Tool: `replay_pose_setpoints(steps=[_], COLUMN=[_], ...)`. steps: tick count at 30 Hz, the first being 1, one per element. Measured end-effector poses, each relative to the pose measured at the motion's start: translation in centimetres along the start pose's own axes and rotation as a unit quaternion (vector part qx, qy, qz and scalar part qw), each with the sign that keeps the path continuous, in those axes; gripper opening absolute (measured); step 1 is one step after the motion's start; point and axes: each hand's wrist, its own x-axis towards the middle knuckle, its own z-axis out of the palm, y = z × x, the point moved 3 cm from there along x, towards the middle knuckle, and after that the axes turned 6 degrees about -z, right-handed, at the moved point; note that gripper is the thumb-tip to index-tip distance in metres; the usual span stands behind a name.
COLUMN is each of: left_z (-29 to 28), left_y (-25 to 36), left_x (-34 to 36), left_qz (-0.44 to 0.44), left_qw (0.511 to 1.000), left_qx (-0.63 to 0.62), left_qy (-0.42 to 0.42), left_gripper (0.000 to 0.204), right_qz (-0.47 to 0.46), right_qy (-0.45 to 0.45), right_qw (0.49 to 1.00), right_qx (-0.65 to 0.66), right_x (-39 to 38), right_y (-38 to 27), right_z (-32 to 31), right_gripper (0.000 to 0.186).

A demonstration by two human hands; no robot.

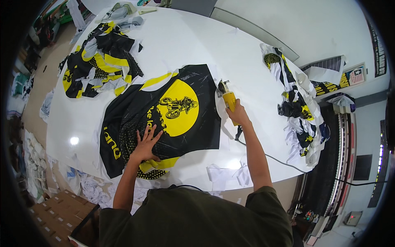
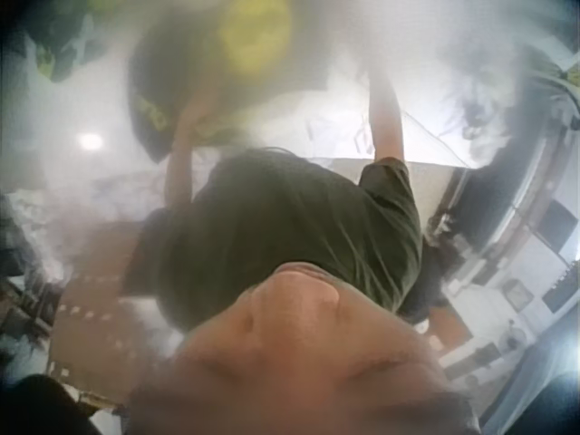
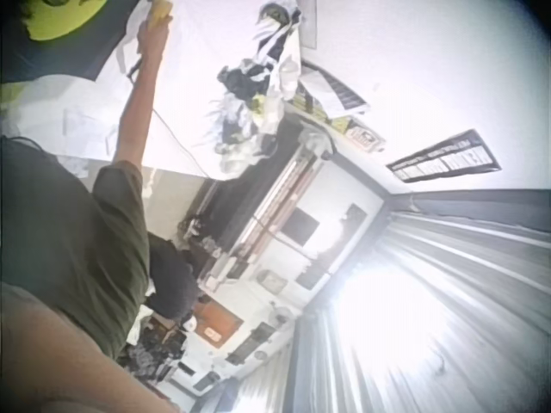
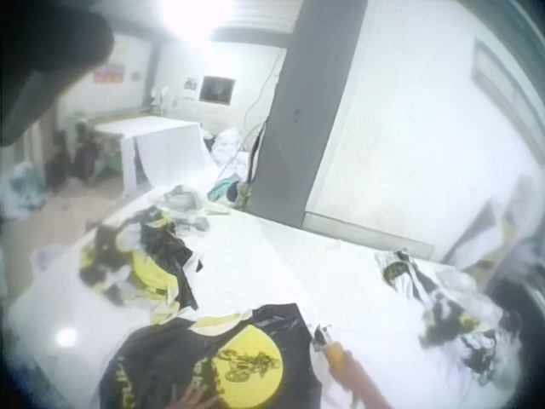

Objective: The person uses a yellow electric fabric cutter to trim black and yellow patterned fabric pieces on a white table. They repeatedly position the fabric, cut along the edges, and move the finished pieces aside to clear the workspace.

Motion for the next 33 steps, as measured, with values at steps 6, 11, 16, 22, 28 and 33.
replay_pose_setpoints(steps=[6,11,16,22,28,33], left_z=[-0.5,-0.1,0.2,0.0,0.1,-0.4], left_y=[0.4,0.2,0.1,0.3,0.3,0.6], left_x=[0.0,0.4,0.4,0.4,0.2,0.5], left_qz=[-0.012,-0.009,-0.008,-0.012,-0.016,0.000], left_qw=[1.000,0.999,1.000,1.000,1.000,1.000], left_qx=[0.003,0.027,0.024,0.025,0.022,0.022], left_qy=[-0.005,-0.014,-0.017,-0.014,-0.013,0.001], left_gripper=[0.149,0.152,0.152,0.150,0.147,0.147], right_qz=[0.004,-0.005,-0.022,-0.039,-0.052,-0.065], right_qy=[-0.007,-0.016,-0.028,-0.025,-0.035,-0.008], right_qw=[1.000,1.000,0.999,0.999,0.998,0.998], right_qx=[0.005,0.005,-0.004,-0.019,-0.024,-0.022], right_x=[2.2,4.4,7.6,11.7,15.9,20.1], right_y=[-0.3,-1.0,-1.4,-2.5,-4.2,-4.1], right_z=[0.4,-0.5,-1.0,-1.0,-1.0,-1.4], right_gripper=[0.061,0.061,0.064,0.067,0.073,0.079])
